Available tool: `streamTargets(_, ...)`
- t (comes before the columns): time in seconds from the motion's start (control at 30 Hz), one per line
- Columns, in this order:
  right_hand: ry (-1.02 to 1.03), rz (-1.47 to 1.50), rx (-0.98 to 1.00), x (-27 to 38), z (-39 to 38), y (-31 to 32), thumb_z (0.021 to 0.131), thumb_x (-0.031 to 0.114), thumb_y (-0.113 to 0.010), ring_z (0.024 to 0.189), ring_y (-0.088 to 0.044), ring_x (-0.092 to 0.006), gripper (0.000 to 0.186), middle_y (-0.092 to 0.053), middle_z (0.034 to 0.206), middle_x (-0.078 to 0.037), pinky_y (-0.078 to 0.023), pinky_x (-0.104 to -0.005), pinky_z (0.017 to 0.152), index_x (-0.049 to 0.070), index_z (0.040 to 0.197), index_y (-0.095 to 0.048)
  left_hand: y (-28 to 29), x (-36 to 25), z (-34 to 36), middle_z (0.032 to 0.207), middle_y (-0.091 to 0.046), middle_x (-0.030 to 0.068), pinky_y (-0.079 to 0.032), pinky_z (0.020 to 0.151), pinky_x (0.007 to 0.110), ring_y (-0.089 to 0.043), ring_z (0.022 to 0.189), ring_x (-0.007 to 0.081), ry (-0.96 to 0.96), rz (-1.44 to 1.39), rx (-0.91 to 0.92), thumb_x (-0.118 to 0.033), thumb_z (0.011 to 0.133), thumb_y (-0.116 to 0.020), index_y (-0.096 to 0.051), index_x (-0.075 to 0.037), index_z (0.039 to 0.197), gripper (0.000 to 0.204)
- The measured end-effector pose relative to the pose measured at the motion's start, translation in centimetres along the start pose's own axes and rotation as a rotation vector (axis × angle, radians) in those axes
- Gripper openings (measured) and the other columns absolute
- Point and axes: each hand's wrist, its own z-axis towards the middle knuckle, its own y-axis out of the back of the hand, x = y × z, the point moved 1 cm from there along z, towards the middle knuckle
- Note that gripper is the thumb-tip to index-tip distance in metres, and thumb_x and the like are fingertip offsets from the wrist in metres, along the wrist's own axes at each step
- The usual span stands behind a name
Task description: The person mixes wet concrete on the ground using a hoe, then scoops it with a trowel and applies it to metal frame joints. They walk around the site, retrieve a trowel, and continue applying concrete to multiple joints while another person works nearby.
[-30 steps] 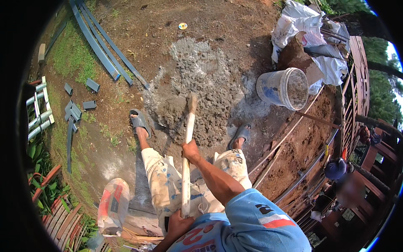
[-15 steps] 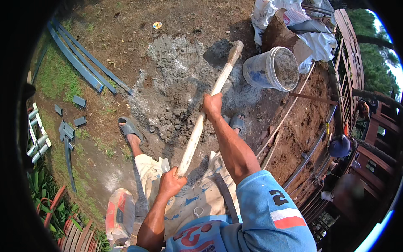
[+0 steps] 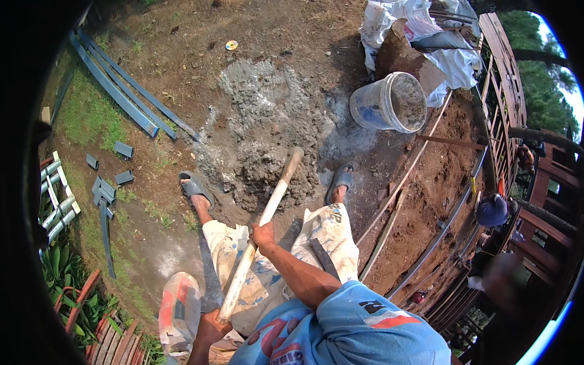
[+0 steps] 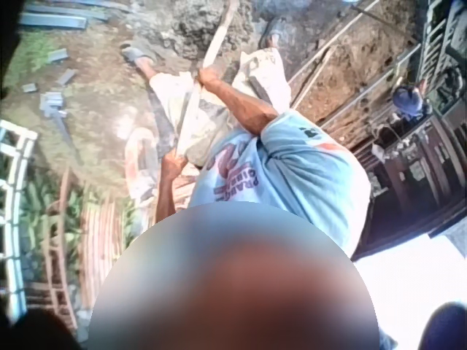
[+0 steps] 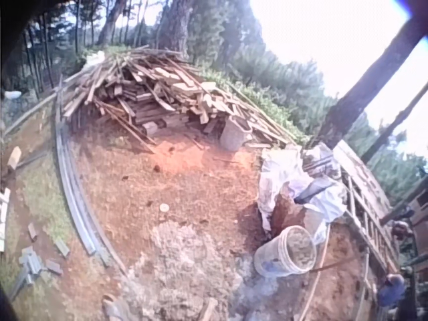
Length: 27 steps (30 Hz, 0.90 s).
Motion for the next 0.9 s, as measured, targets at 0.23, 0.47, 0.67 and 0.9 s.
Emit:
streamTargets(0.23,-0.099,0.328,0.217,-3.8,-7.5,-4.7,0.096,0.017,-0.066,0.077,-0.068,-0.0215,0.027,-0.064,0.094,-0.011,-0.059,-0.0389,0.061,-0.001,0.109,-0.050,5.1,16.5,4.6,0.099,-0.072,0.0126,-0.053,0.089,0.048,-0.066,0.099,0.0366,0.071,0.450,-0.138,-0.021,0.064,-0.082,-0.073,-0.010,0.097,0.036)
streamTargets(0.47,-0.083,0.328,0.238,0.0,-10.7,-2.3,0.094,0.014,-0.067,0.086,-0.069,-0.0215,0.018,-0.070,0.096,-0.011,-0.058,-0.0387,0.076,0.000,0.103,-0.061,3.8,18.2,10.5,0.092,-0.069,0.0131,-0.052,0.082,0.048,-0.064,0.091,0.0378,-0.053,0.435,-0.378,-0.011,0.068,-0.077,-0.069,-0.007,0.085,0.020)
streamTargets(0.67,0.018,0.225,0.317,2.1,-11.1,-1.1,0.092,0.015,-0.068,0.086,-0.070,-0.0190,0.021,-0.070,0.094,-0.011,-0.059,-0.0351,0.072,-0.002,0.103,-0.062,4.2,11.4,3.5,0.084,-0.065,0.0208,-0.050,0.079,0.049,-0.063,0.086,0.0415,-0.101,0.378,-0.449,-0.006,0.066,-0.078,-0.064,0.000,0.083,0.023)
streamTargets(0.9,0.096,0.149,0.449,10.3,-1.9,3.7,0.099,0.036,-0.064,0.078,-0.061,-0.0118,0.033,-0.060,0.087,-0.001,-0.052,-0.0292,0.066,0.005,0.107,-0.055,3.3,-11.7,2.0,0.079,-0.067,0.0275,-0.052,0.067,0.048,-0.067,0.072,0.0451,-0.145,0.182,-0.453,-0.016,0.074,-0.075,-0.064,0.004,0.092,0.029)
